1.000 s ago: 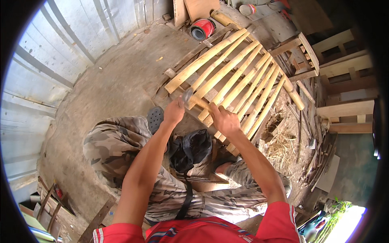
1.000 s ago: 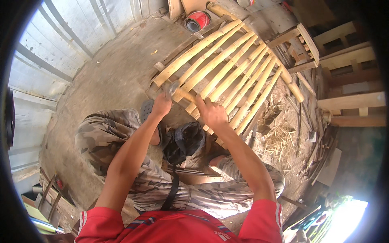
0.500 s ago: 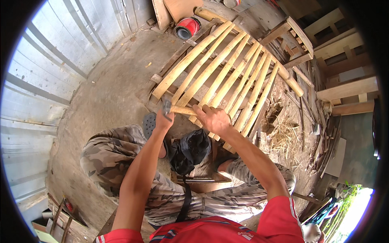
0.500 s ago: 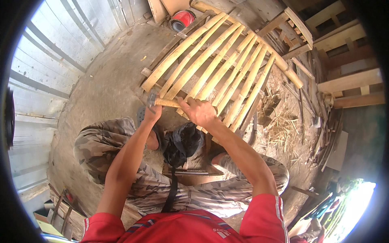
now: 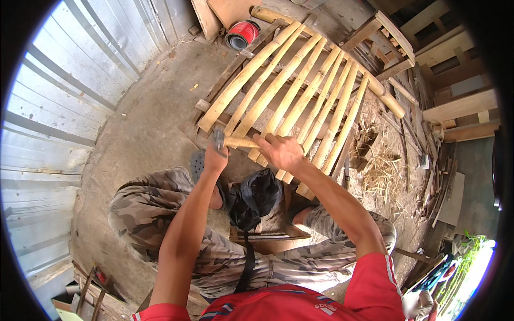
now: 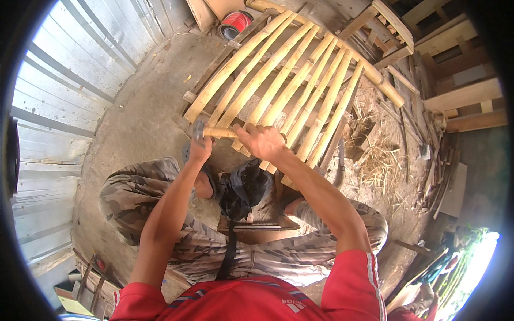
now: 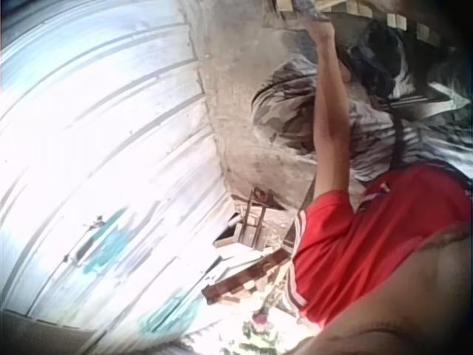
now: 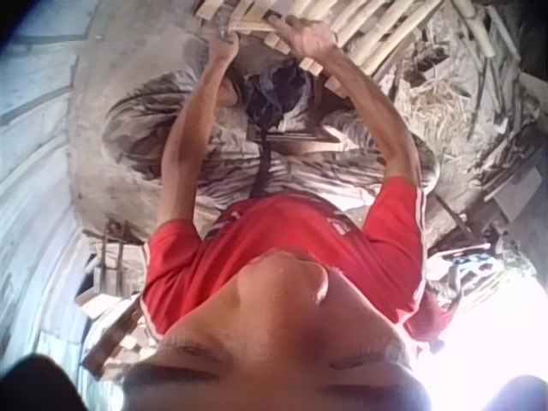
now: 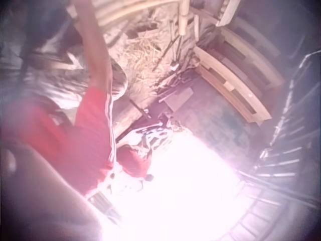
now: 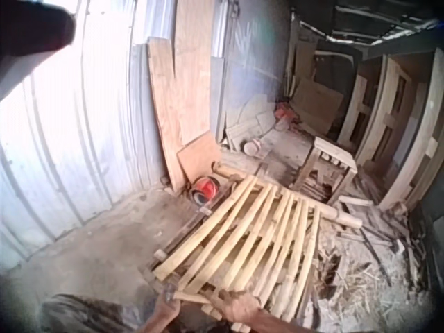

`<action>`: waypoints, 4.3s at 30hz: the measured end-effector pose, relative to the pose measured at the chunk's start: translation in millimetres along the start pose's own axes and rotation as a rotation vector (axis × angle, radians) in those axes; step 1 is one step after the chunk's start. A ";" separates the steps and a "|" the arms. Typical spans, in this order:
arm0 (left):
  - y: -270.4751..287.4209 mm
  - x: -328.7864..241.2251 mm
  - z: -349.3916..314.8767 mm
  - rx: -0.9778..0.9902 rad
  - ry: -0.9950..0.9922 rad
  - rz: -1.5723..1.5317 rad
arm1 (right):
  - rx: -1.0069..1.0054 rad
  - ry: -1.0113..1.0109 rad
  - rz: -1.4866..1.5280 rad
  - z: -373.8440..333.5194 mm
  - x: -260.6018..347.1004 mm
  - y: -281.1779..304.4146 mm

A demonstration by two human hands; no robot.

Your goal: The person is assembling a bamboo structure, likely a chair or stool, by hammering nails into bamboo slats. They work methodically, securing each slat in place and then flipping the structure to continue assembly.

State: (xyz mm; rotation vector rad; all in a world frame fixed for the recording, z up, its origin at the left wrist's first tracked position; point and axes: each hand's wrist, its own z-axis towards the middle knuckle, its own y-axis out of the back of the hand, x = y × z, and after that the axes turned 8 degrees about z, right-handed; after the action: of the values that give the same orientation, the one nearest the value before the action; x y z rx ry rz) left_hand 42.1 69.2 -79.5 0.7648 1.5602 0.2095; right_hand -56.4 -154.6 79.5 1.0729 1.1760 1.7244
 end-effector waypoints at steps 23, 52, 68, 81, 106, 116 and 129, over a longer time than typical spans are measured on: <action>25.8 -60.4 -16.4 0.071 0.147 0.053 | -0.317 -0.630 0.500 8.0 81.1 -7.9; 25.6 -61.2 -13.5 0.083 0.086 0.125 | -0.158 -0.829 0.495 18.3 94.0 -18.3; 21.7 -34.8 19.8 0.039 0.193 -0.061 | 0.013 -0.732 0.361 10.8 74.8 -51.4; -9.1 -164.1 -9.9 0.236 -0.094 0.970 | 0.478 -0.700 0.032 -183.1 14.6 129.4; -90.8 -166.2 -108.5 0.168 -0.691 1.047 | 0.151 -1.021 0.217 -264.0 46.8 227.3; -90.6 -184.8 -123.2 0.231 -0.793 1.018 | 0.205 -0.998 0.177 -288.7 47.9 206.3; -84.0 -220.7 -125.4 0.180 -0.771 0.971 | 0.379 -0.966 0.288 -294.1 57.0 173.7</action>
State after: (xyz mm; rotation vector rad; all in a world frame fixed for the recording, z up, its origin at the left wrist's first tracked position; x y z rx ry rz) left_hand -114.6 -83.6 74.1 1.4943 0.3975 0.4173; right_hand -372.6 -238.1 193.0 2.0641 0.7251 0.9144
